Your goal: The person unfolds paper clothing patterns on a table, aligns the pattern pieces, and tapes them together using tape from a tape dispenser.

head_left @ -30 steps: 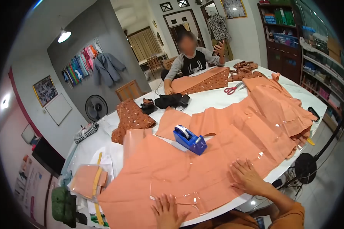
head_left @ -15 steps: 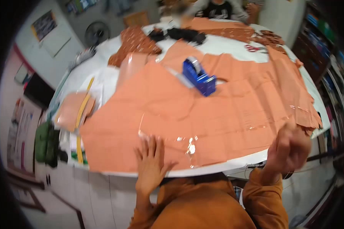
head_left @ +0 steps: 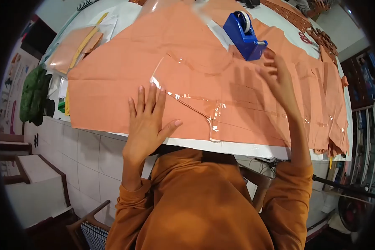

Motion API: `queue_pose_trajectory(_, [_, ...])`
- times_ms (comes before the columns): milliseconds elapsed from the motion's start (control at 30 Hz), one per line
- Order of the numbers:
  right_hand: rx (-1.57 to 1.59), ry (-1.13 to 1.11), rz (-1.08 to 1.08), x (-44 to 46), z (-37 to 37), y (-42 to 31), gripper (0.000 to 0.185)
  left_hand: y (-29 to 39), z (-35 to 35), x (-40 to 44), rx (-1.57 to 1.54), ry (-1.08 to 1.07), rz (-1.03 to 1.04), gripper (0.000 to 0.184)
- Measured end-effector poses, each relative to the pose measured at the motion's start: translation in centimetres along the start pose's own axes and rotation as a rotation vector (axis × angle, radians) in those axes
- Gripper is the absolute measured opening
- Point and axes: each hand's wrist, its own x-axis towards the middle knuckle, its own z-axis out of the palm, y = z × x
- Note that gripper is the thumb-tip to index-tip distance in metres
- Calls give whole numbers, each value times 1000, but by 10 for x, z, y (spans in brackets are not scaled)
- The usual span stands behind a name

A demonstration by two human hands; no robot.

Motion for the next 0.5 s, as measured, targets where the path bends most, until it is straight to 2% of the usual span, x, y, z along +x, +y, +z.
queue_pose_trajectory(67, [-151,-94,-140,-31,-3,-11,44,-3,-3,0,-5,-17,-9,87])
queue_pose_trajectory(167, [-123,-136,44,-75,-1,-35,41,-3,-5,2,8,-33,1,87])
queue_pose_trajectory(300, [-292,-183,1,-116,-11,-32,44,-5,-2,1,-3,-8,39,88])
queue_pose_trajectory(400, [-367,-226,-51,-132,-12,-31,47,-5,-5,1,14,-64,21,85])
queue_pose_trajectory(500, [-366,-261,-58,-138,-9,-35,53,0,-10,1,53,-92,-22,83])
